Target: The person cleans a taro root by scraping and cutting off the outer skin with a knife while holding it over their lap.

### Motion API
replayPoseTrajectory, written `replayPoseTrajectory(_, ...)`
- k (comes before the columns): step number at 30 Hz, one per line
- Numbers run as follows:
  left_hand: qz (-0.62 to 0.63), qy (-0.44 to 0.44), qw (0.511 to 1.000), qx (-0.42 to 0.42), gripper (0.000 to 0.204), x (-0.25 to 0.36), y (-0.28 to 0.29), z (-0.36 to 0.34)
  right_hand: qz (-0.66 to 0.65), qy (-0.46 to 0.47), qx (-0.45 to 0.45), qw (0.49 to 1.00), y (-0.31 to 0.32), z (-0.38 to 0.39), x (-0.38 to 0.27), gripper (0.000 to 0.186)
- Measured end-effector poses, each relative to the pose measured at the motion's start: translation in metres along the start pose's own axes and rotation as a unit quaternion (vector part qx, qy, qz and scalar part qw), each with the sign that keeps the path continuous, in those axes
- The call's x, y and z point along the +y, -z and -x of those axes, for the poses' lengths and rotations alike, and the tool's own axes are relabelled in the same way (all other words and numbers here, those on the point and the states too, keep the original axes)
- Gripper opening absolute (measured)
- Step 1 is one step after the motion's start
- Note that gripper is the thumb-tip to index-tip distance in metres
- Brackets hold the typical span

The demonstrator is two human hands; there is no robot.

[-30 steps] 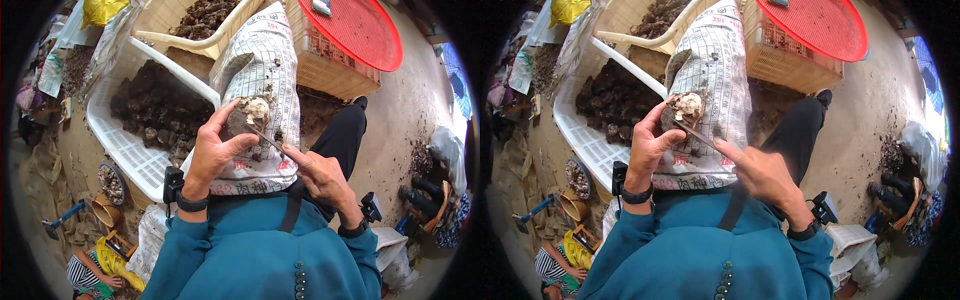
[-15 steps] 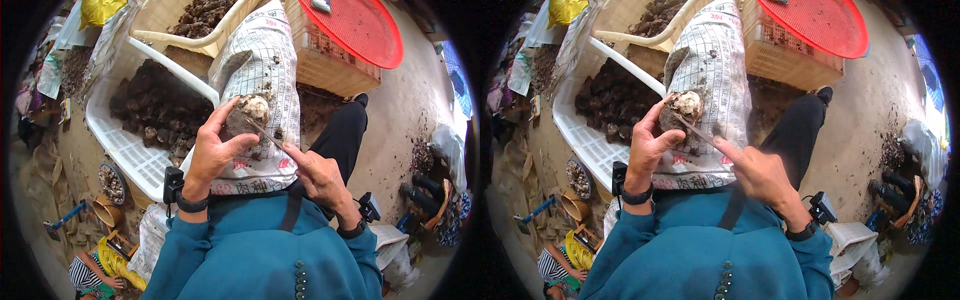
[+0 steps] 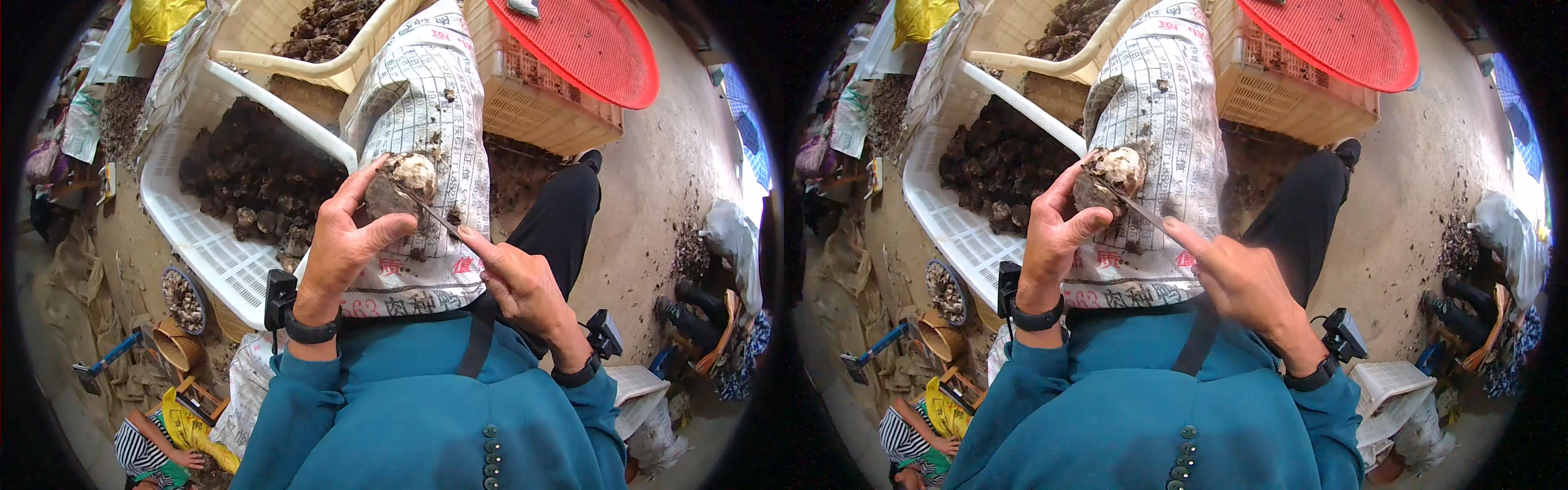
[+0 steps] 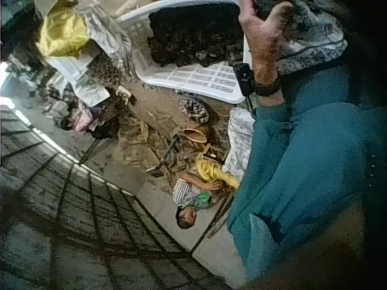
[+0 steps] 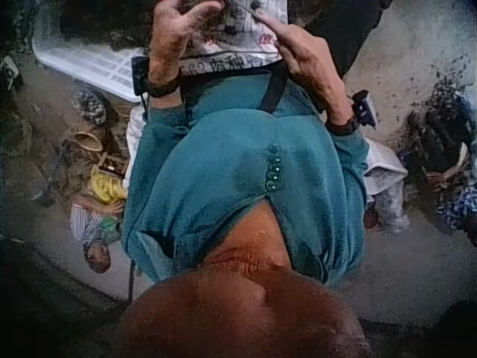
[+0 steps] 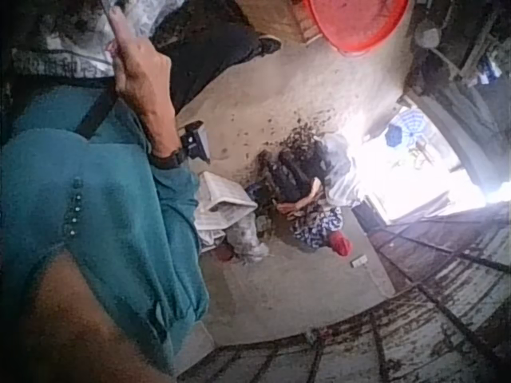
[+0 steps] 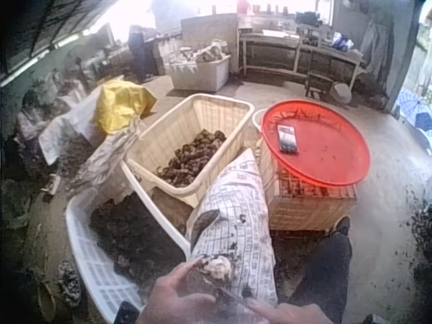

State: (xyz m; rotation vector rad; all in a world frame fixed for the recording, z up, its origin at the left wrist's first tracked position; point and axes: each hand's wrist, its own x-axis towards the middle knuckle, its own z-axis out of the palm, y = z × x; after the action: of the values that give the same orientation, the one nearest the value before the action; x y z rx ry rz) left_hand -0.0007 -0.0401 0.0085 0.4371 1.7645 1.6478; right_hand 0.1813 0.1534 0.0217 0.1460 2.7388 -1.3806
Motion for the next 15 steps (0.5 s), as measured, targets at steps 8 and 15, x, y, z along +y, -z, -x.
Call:
replayPoseTrajectory(8,-0.065,-0.023,0.998,0.003,0.076,0.002,-0.002,-0.002,-0.088,0.027,0.027,0.995,-0.002,-0.029,-0.011,0.066)
replayPoseTrajectory(15,-0.072,-0.011,0.997,0.013,0.073,0.018,-0.008,-0.002,0.076,-0.015,0.079,0.994,-0.018,-0.024,-0.018,0.064)
